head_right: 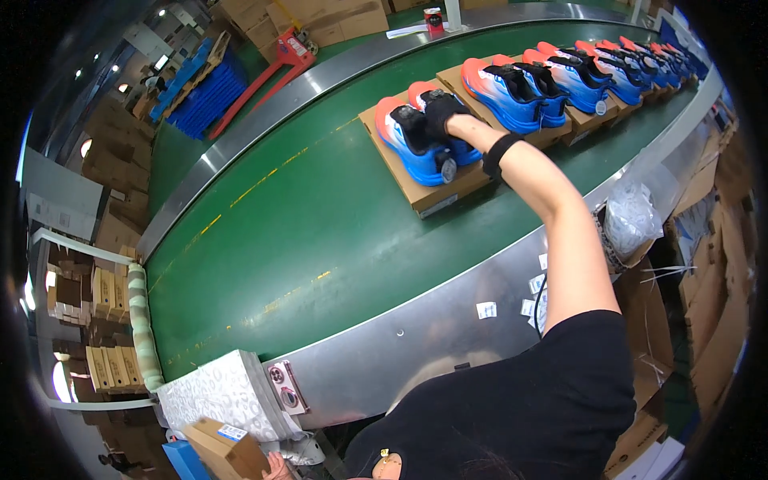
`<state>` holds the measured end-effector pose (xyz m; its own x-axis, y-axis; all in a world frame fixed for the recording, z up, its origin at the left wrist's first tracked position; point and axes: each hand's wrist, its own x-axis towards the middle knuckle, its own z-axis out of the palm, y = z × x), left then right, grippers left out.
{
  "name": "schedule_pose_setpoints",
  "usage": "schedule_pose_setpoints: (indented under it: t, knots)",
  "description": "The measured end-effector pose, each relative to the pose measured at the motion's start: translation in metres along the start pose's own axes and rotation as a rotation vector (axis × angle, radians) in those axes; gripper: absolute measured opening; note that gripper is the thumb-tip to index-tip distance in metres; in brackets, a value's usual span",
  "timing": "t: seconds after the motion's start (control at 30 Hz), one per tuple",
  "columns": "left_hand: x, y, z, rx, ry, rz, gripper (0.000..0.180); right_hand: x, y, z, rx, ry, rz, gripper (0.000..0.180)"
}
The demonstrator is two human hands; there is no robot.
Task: Packaging pairs of shoes into boxes with wrapping paper and placing them onto a conveyor belt.
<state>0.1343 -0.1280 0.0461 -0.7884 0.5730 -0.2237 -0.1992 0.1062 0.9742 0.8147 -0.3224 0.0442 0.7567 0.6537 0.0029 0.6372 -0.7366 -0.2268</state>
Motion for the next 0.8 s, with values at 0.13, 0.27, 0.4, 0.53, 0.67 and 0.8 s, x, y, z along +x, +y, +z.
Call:
schedule_pose_setpoints:
  t: [0.13, 0.27, 0.4, 0.53, 0.67, 0.8]
  knots:
    - [0.039, -0.027, -0.001, -0.078, -0.516, -0.457, 0.073, 0.013, -0.009, -0.016, 0.146, -0.227, -0.266, 0.031]
    - [-0.007, -0.046, 0.046, 0.134, -0.959, -0.263, 0.065, -0.029, -0.048, -0.017, 0.884, -0.75, -0.235, 0.016]
    - [-0.105, -0.053, 0.117, 0.323, -1.326, 0.221, 0.036, -0.108, -0.128, 0.037, 0.676, -0.182, -0.684, 0.016]
    - [-0.164, -0.072, 0.136, 0.32, -1.705, 0.747, 0.035, -0.192, -0.199, 0.074, 0.296, -0.006, -1.0, 0.018]
    - [-0.181, -0.135, 0.134, 0.755, -1.944, 0.732, 0.039, -0.22, -0.211, 0.125, 0.103, -0.47, -0.999, 0.022]
    - [-0.193, -0.129, 0.118, 1.175, -2.111, 0.602, 0.043, -0.159, -0.187, 0.142, 0.533, -0.15, -0.825, 0.016]
